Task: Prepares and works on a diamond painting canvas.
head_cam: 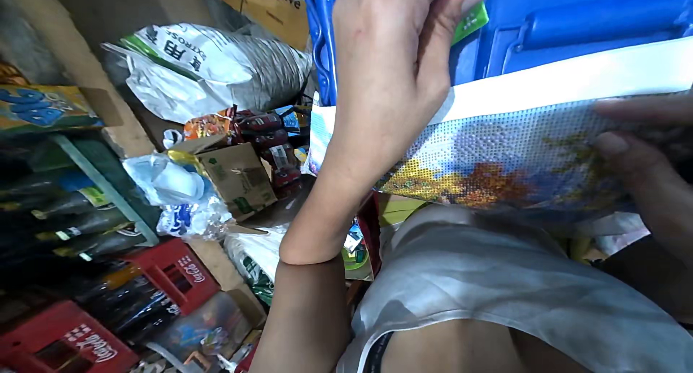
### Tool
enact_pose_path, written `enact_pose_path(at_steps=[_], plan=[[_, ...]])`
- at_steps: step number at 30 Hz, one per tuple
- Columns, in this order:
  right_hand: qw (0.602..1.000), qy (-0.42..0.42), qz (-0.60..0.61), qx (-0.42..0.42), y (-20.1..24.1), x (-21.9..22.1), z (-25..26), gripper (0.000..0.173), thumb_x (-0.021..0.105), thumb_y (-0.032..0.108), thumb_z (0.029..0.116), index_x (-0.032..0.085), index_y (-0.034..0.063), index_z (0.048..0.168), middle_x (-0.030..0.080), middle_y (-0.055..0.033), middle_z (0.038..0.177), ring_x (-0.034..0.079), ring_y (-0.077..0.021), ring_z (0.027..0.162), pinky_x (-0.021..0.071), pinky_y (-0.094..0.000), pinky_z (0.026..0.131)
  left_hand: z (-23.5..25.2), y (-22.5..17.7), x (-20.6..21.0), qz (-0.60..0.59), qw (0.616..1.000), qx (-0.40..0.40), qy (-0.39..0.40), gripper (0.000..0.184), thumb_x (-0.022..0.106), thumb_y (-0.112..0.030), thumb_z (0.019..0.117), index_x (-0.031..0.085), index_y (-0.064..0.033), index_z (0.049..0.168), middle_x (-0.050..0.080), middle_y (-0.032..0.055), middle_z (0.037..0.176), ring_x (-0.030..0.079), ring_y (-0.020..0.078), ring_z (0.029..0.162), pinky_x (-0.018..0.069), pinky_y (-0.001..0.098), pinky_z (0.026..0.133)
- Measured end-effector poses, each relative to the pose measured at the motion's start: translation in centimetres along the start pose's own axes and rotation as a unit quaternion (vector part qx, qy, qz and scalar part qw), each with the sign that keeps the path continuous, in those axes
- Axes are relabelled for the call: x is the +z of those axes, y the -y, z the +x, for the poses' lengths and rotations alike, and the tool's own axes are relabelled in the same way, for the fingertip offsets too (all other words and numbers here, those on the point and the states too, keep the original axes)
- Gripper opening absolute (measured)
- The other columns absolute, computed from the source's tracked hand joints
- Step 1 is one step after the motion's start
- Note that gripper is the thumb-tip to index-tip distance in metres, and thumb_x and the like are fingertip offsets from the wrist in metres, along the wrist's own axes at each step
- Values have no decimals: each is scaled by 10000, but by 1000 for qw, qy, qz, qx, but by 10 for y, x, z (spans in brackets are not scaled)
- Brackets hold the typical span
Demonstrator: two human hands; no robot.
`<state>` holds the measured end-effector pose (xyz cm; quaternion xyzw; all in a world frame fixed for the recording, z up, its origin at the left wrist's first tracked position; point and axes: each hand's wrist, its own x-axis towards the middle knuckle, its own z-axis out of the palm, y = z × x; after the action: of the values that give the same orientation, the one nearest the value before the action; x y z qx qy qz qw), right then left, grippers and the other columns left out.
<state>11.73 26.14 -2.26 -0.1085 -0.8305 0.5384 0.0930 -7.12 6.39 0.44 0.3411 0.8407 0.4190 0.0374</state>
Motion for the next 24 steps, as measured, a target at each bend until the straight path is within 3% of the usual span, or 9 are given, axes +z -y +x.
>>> enact_pose_path(at_steps=[10,17,20,24], plan=[[1000,3,-4,-4,0,-1,0,252,660,166,987,742,11,1169,665,-49,943,581,-22,783,463,-162,661,1,-4,3,34,999,10,10,163,592,-36,999,704,8,890,675,18,804,618,-15,764,491,161,710],[1000,5,4,-9,-2,0,1,255,653,172,993,740,27,1184,656,-42,923,576,-20,755,463,-162,642,8,-10,2,79,996,15,33,169,568,41,922,716,20,845,650,46,740,572,4,694,428,155,652],[1000,6,5,-13,-1,0,1,261,648,172,994,735,27,1194,658,-45,934,568,-17,749,454,-162,638,10,-7,-4,37,998,-40,34,191,561,13,953,703,-13,828,644,-6,739,601,-34,693,482,137,654],[1000,5,18,-16,-2,0,3,243,667,162,985,746,23,1168,653,-59,919,566,-16,738,451,-160,630,3,-5,-11,-36,999,-37,-6,176,570,25,962,665,-31,825,651,-33,759,627,-25,715,526,162,662]])
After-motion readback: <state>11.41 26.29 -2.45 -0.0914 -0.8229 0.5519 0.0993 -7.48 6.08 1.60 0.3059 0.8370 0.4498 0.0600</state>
